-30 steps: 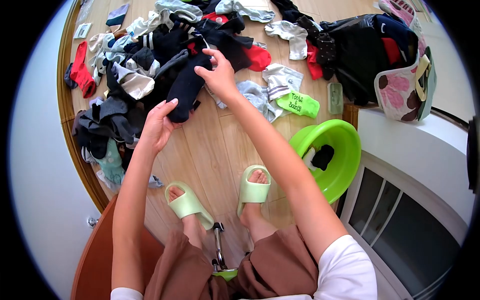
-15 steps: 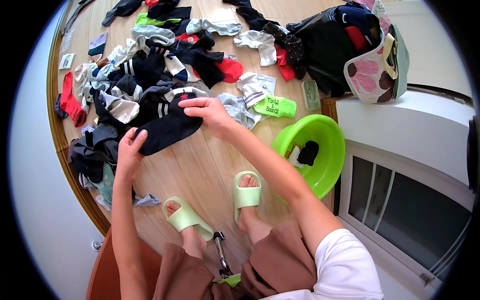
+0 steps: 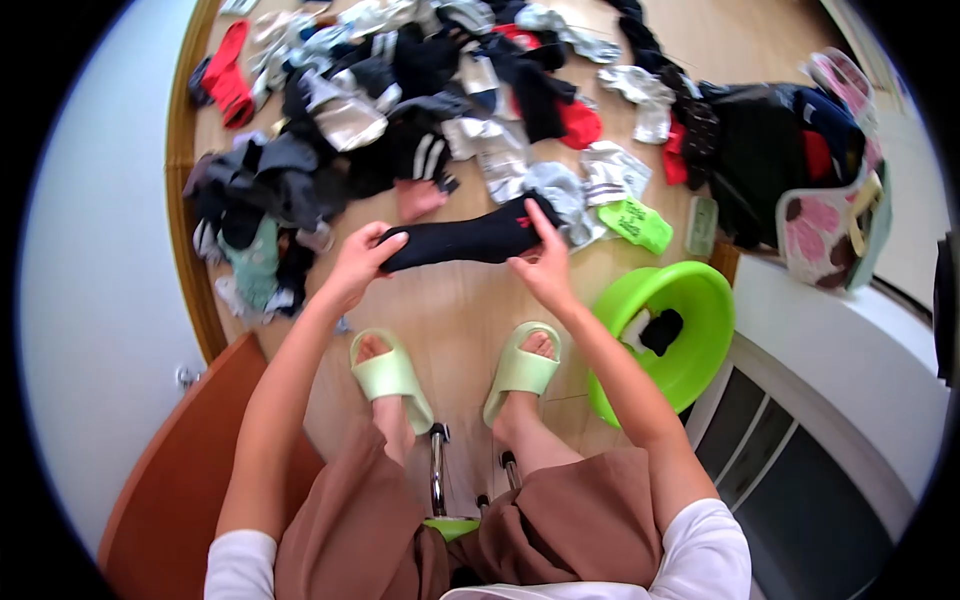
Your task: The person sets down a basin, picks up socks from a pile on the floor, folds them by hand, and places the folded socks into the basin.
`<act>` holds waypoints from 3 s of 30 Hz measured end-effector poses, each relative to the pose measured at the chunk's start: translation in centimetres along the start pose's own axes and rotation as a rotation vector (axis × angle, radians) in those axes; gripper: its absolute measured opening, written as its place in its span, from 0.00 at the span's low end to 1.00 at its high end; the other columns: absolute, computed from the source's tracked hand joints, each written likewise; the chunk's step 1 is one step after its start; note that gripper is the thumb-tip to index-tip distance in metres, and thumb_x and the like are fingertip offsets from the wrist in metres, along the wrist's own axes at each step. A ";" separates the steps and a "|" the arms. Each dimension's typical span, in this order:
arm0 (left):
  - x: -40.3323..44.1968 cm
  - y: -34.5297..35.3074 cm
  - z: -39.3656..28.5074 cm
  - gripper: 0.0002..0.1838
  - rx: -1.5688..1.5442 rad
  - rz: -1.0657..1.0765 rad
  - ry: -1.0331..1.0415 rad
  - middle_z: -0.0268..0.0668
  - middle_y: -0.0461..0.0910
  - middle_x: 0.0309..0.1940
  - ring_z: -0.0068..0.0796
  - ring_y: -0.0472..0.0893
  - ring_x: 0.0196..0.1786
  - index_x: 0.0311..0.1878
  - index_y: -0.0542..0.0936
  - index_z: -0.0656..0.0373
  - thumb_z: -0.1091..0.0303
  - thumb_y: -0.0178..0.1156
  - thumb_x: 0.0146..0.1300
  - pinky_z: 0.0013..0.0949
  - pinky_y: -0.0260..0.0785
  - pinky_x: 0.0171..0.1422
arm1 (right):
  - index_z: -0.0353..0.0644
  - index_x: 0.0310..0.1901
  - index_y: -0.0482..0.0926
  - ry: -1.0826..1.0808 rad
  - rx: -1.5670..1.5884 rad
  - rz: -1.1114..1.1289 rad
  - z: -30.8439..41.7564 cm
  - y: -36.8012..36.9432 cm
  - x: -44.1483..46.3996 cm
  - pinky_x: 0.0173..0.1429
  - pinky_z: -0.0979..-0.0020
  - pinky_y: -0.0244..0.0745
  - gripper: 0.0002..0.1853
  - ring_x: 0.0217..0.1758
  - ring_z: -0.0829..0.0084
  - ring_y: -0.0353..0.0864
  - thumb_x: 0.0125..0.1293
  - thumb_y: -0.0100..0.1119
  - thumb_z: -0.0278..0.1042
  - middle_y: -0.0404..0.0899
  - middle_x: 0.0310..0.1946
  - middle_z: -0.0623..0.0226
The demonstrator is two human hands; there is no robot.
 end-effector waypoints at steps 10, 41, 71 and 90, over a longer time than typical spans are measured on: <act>-0.5 0.4 -1.2 0.09 -0.128 0.006 0.100 0.22 0.81 0.32 0.10 0.77 0.33 0.42 0.78 0.51 0.59 0.66 0.68 0.21 0.71 0.35 | 0.40 0.71 0.69 0.031 0.232 -0.109 2.6 -0.9 1.1 0.41 0.79 0.75 0.35 0.34 0.83 0.76 0.61 0.68 0.26 0.78 0.44 0.72; -1.4 -6.8 4.5 0.07 -0.368 -0.228 0.072 0.20 0.80 0.33 0.11 0.77 0.36 0.41 0.80 0.48 0.58 0.64 0.70 0.24 0.69 0.42 | 0.45 0.37 0.81 0.595 0.922 0.021 2.3 2.1 1.8 0.50 0.70 0.80 0.11 0.39 0.78 0.84 0.75 0.59 0.42 0.85 0.35 0.69; -15.5 3.2 -1.6 0.10 0.298 -0.095 0.747 0.31 0.77 0.34 0.19 0.78 0.36 0.44 0.83 0.62 0.74 0.67 0.60 0.24 0.73 0.43 | 0.40 0.35 0.84 -0.582 -0.005 0.039 10.7 10.0 -9.7 0.36 0.71 0.77 0.11 0.35 0.69 0.82 0.50 0.71 0.17 0.82 0.33 0.65; -18.3 -13.6 9.1 0.08 0.815 -0.714 0.254 0.37 0.83 0.38 0.34 0.84 0.37 0.37 0.85 0.64 0.68 0.66 0.64 0.35 0.77 0.42 | 0.40 0.34 0.84 -0.666 -0.161 0.043 11.3 14.1 -12.9 0.36 0.72 0.78 0.13 0.34 0.68 0.83 0.46 0.70 0.15 0.82 0.34 0.63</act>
Point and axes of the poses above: each hand's wrist, its own x-axis towards the middle knuckle, its own y-axis out of the palm, z = x × y, the point moved 6 cm from there along x, towards the middle knuckle
